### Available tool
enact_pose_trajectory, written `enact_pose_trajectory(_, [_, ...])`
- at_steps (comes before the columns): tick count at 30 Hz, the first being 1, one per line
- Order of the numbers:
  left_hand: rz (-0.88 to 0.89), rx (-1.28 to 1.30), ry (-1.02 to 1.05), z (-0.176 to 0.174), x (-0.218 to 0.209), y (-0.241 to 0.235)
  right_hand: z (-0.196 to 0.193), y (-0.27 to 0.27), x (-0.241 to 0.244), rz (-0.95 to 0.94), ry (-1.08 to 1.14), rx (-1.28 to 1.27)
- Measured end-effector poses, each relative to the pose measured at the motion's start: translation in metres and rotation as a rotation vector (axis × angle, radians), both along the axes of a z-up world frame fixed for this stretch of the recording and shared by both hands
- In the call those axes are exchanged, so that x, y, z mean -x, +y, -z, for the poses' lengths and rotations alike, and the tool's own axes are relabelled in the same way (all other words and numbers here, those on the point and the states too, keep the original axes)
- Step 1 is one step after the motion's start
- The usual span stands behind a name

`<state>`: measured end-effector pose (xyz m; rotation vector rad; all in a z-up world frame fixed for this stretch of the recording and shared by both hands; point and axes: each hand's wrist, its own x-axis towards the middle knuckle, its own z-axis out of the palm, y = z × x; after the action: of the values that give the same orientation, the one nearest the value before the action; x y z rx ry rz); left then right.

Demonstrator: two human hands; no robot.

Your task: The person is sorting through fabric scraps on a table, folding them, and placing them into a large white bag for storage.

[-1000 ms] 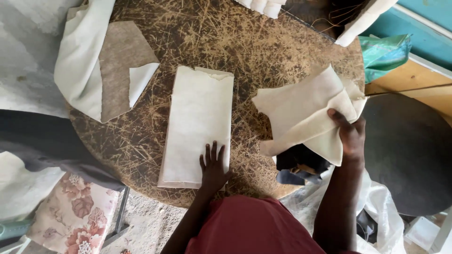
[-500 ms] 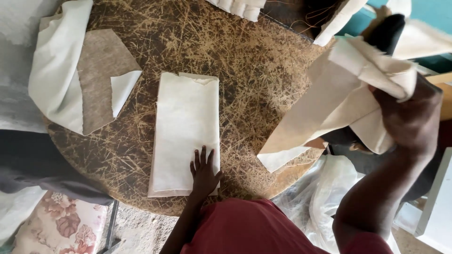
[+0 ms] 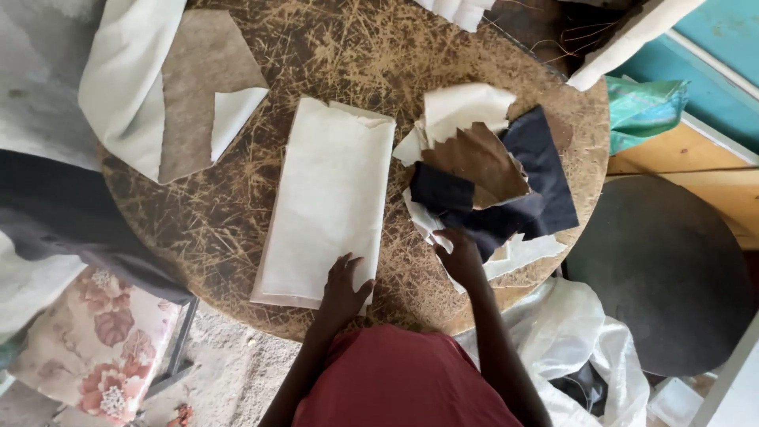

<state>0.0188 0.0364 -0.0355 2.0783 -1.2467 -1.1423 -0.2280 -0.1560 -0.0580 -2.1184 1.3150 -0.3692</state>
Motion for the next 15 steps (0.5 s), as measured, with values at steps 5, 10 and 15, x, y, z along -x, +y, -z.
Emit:
enact_pose_trajectory(5, [-0.052, -0.006, 0.118, -0.025, 0.002, 0.002, 0.060, -0.013, 0.011, 0.454, -0.102, -0.009])
enact_pose_trajectory(10, [-0.023, 0.047, 0.200, -0.065, 0.009, -0.012, 0.024, -0.050, -0.008, 0.851, -0.879, -0.911])
enact_pose_trajectory(15, [-0.025, 0.191, 0.276, -0.105, 0.020, -0.028, -0.006, -0.083, -0.018, 0.844, -0.951, -0.765])
